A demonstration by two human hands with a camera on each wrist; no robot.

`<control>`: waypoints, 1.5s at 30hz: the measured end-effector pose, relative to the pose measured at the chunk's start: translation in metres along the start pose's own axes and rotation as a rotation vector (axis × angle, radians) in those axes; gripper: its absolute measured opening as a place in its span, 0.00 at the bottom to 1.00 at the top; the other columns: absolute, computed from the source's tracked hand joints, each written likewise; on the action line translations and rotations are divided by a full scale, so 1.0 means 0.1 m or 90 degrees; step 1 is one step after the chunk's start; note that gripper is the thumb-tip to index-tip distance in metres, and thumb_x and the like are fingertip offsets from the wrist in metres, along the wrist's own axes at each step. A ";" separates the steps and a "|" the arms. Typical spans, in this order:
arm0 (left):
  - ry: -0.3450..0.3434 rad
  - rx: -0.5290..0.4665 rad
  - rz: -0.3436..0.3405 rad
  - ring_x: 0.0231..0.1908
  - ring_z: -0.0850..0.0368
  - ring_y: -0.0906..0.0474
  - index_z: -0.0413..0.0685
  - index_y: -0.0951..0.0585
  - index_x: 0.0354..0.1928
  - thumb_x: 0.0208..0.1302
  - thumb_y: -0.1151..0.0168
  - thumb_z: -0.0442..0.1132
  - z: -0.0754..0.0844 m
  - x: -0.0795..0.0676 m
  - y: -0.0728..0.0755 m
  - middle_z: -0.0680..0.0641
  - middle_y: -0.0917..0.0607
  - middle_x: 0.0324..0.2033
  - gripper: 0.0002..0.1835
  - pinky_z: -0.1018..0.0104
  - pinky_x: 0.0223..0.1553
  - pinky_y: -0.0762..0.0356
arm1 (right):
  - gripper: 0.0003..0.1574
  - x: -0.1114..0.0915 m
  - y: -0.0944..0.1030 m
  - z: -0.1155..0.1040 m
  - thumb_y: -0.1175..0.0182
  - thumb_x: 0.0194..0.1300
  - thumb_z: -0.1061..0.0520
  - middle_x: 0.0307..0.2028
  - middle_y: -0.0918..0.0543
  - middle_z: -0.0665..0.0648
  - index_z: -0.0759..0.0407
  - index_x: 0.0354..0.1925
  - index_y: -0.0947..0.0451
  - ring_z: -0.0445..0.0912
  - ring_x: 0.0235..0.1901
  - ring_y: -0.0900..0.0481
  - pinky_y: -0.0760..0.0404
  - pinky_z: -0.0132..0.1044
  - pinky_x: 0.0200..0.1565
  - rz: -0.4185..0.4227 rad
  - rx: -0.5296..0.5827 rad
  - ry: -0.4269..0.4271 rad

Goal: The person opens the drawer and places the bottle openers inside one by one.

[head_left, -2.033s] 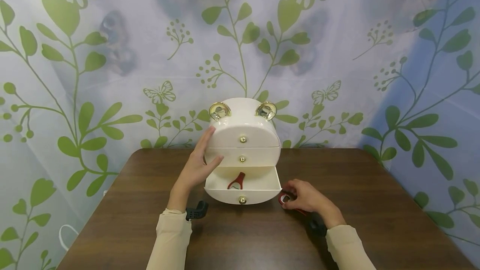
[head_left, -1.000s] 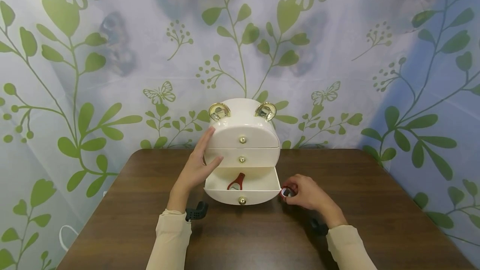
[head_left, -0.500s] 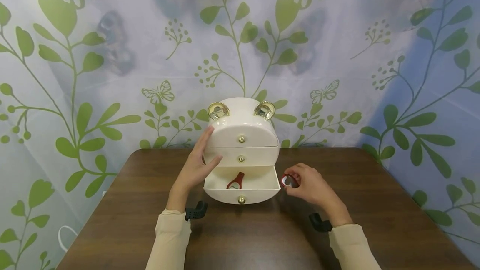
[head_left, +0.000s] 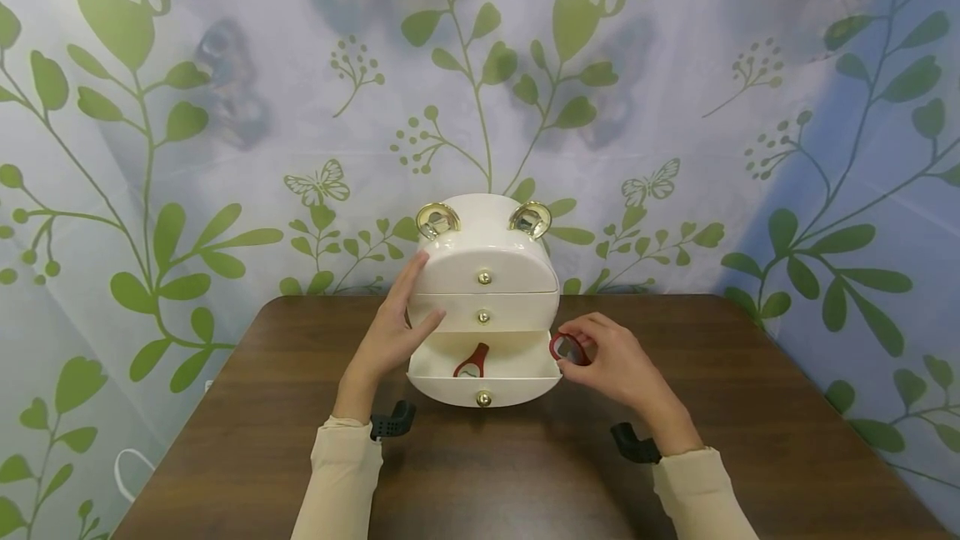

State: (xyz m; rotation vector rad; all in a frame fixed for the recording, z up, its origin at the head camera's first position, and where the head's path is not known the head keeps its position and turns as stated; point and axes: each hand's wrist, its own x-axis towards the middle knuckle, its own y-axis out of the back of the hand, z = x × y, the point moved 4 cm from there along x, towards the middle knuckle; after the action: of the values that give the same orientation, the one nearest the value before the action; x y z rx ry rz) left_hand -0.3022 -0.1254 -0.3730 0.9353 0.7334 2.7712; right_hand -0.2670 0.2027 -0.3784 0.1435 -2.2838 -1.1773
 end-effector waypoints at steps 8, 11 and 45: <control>-0.002 -0.001 0.004 0.81 0.43 0.53 0.54 0.49 0.83 0.69 0.32 0.37 -0.01 -0.01 0.01 0.45 0.49 0.82 0.48 0.38 0.75 0.45 | 0.25 0.06 -0.08 -0.08 0.21 0.53 0.57 0.45 0.17 0.52 0.56 0.50 0.15 0.45 0.41 0.16 0.13 0.41 0.43 0.017 0.004 0.014; -0.001 -0.003 0.001 0.81 0.44 0.53 0.55 0.49 0.83 0.70 0.32 0.37 -0.01 0.00 0.01 0.46 0.49 0.82 0.47 0.39 0.75 0.45 | 0.26 0.07 -0.10 -0.11 0.20 0.52 0.58 0.46 0.16 0.53 0.57 0.50 0.15 0.46 0.41 0.15 0.13 0.43 0.43 0.026 0.017 0.020; -0.003 -0.014 0.008 0.81 0.45 0.53 0.53 0.46 0.83 0.70 0.32 0.37 -0.04 0.01 0.00 0.46 0.48 0.82 0.45 0.39 0.76 0.46 | 0.27 0.20 -0.51 -0.43 0.20 0.52 0.57 0.47 0.18 0.51 0.56 0.50 0.17 0.44 0.42 0.17 0.13 0.41 0.46 0.096 0.063 0.116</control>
State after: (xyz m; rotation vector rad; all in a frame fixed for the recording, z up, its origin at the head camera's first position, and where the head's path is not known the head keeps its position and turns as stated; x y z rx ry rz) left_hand -0.3054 -0.1271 -0.3753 0.9455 0.6982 2.7809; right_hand -0.2695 0.1343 -0.3899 0.1090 -2.1519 -0.9361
